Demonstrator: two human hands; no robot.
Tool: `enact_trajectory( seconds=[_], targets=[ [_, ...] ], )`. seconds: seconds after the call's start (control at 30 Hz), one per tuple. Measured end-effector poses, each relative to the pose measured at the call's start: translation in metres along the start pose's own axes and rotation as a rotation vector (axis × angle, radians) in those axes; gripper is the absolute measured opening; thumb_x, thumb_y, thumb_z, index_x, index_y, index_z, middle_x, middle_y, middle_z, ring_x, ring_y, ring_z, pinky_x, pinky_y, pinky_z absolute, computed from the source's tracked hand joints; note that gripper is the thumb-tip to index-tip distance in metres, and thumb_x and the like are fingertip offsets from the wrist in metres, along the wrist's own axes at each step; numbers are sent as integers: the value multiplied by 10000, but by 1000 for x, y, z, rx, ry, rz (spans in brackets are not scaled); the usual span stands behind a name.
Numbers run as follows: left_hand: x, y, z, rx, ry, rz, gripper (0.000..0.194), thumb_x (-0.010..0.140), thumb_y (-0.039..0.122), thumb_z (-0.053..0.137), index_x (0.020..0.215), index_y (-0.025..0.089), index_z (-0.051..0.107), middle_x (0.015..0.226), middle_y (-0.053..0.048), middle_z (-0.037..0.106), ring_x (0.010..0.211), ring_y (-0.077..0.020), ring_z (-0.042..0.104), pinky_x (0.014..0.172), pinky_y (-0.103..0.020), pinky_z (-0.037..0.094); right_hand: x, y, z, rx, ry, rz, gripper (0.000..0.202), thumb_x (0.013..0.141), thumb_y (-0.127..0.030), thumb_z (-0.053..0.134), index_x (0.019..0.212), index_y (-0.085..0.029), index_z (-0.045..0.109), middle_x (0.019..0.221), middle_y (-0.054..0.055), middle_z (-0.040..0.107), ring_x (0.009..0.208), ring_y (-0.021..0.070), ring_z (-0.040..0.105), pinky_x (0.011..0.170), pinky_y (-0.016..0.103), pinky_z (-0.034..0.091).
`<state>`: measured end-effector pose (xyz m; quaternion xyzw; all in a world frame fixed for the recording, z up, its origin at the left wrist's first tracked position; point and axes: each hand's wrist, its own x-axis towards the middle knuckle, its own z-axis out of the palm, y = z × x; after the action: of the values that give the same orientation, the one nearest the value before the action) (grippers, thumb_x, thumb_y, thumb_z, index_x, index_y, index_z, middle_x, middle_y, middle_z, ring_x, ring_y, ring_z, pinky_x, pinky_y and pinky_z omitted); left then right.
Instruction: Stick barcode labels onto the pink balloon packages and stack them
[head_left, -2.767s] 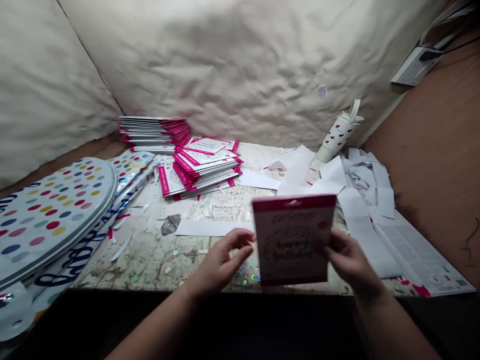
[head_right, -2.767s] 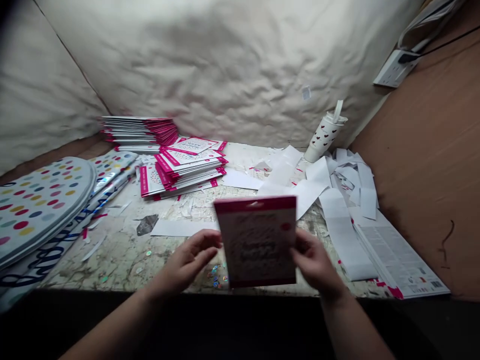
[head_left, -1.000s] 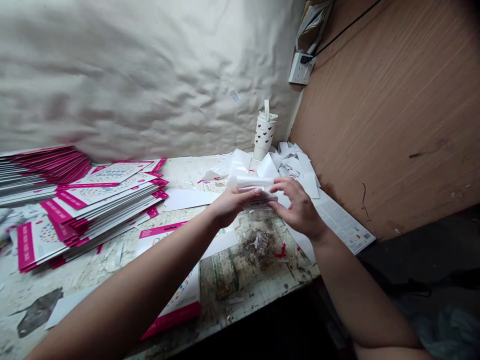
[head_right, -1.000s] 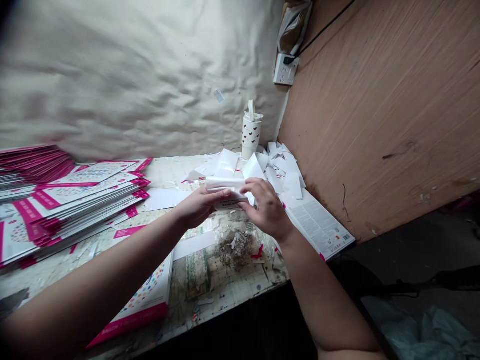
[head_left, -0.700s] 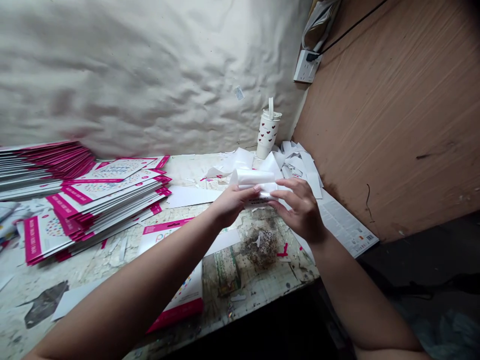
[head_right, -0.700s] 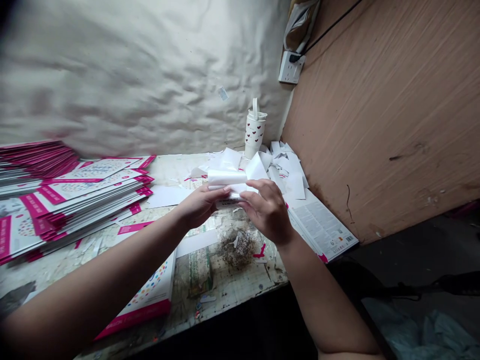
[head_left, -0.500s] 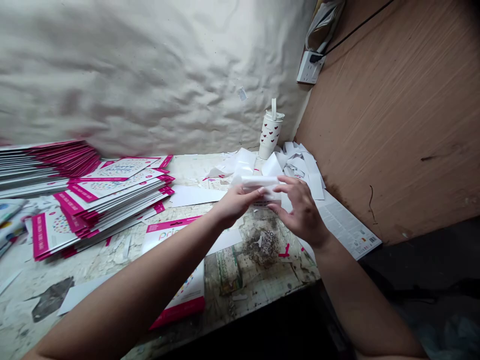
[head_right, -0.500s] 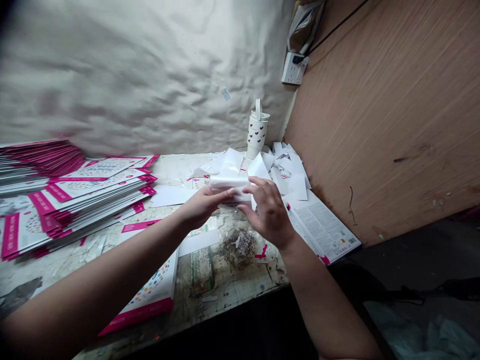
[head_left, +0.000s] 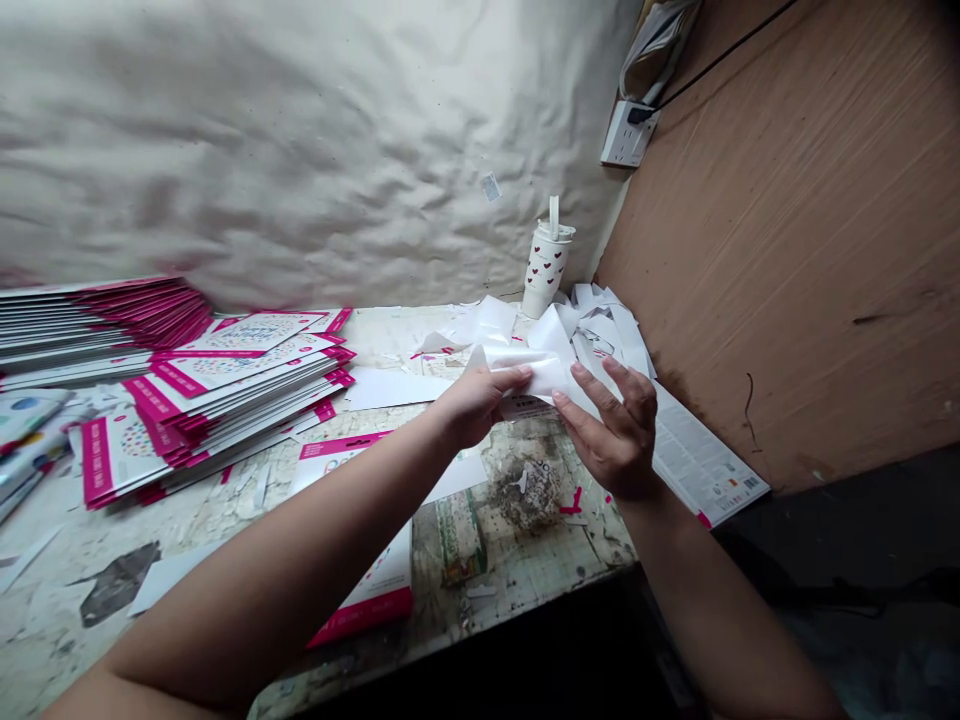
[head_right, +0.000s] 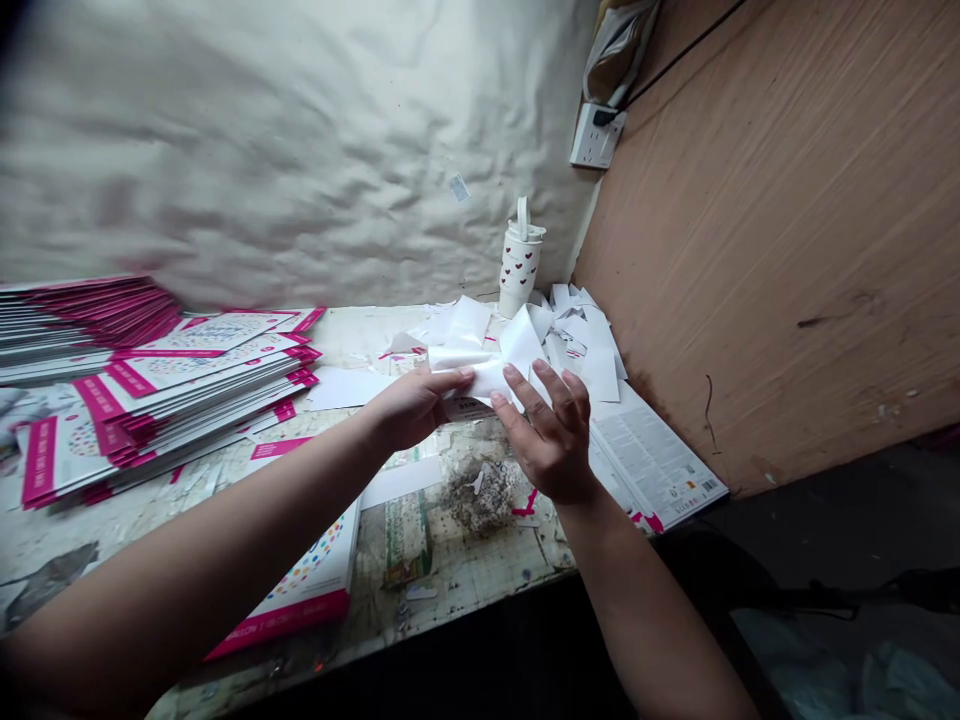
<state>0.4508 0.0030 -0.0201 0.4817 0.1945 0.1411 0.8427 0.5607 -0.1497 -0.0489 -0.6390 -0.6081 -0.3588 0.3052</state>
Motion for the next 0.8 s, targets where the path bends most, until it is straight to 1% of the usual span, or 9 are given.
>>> enact_trajectory(
  seconds=[0.13, 0.27, 0.37, 0.4, 0.5, 0.53, 0.6, 0.7, 0.8],
  targets=[
    [40, 16, -10, 184, 156, 14, 245, 753, 304, 640, 927, 132, 630, 879, -99, 673, 736, -187, 622, 692, -307, 478, -1, -26, -11, 223, 14, 105, 248, 802, -150, 624, 987, -316, 629, 1271, 19, 555, 1260, 291, 427, 1012, 507, 379],
    [50, 56, -50, 339, 390, 80, 231, 735, 379, 648, 785, 159, 596, 786, -72, 636, 821, -225, 582, 739, -323, 423, -5, -50, -1, 552, -134, 256, 537, 832, -187, 588, 1324, -313, 416, 1268, 73, 529, 1165, 246, 507, 965, 450, 448],
    [-7, 80, -94, 629, 483, 146, 183, 661, 284, 700, 606, 176, 562, 652, -40, 576, 858, -232, 545, 772, -303, 369, -8, -59, 27, 690, -433, 232, 702, 837, -146, 530, 1443, -304, 213, 1094, 60, 604, 976, 194, 586, 858, 378, 502],
    [-37, 82, -109, 938, 449, 141, 221, 661, 290, 683, 538, 184, 532, 606, -35, 550, 824, -230, 545, 760, -304, 363, -8, -61, 38, 713, -547, 217, 723, 825, -125, 521, 1448, -307, 202, 1074, 53, 610, 950, 185, 588, 843, 366, 502],
    [-133, 70, -156, 1626, 226, -228, 161, 655, 281, 607, 523, 202, 558, 599, -42, 574, 685, -229, 551, 704, -329, 363, -3, -67, 69, 707, -830, 165, 804, 750, -103, 575, 1448, -299, 226, 1197, 75, 565, 1033, 202, 551, 898, 386, 457],
    [-161, 61, -171, 1695, 222, -334, 77, 636, 278, 599, 605, 208, 608, 680, -56, 617, 705, -243, 568, 694, -329, 374, -1, -69, 77, 690, -896, 160, 837, 721, -113, 613, 1448, -287, 236, 1220, 85, 552, 1056, 213, 537, 919, 397, 438],
    [-201, 40, -195, 1696, 249, -368, 243, 599, 301, 615, 821, 205, 646, 898, -90, 648, 837, -271, 587, 726, -324, 399, 3, -72, 88, 645, -991, 192, 890, 669, -143, 683, 1446, -245, 261, 1117, 87, 588, 1018, 226, 542, 912, 405, 425],
    [-225, 16, -217, 1569, 338, -391, 464, 577, 392, 651, 990, 189, 587, 1008, -114, 638, 903, -277, 586, 733, -309, 415, 7, -76, 93, 630, -1087, 300, 916, 643, -152, 707, 1445, -209, 269, 870, 24, 590, 843, 198, 565, 804, 358, 455],
    [-224, 13, -225, 1560, 367, -491, 377, 561, 461, 667, 826, 200, 600, 870, -83, 665, 793, -267, 591, 643, -288, 385, 6, -79, 91, 702, -1113, 444, 942, 617, -111, 691, 1446, -238, 261, 846, -8, 567, 732, 154, 564, 720, 301, 456]
  ],
)
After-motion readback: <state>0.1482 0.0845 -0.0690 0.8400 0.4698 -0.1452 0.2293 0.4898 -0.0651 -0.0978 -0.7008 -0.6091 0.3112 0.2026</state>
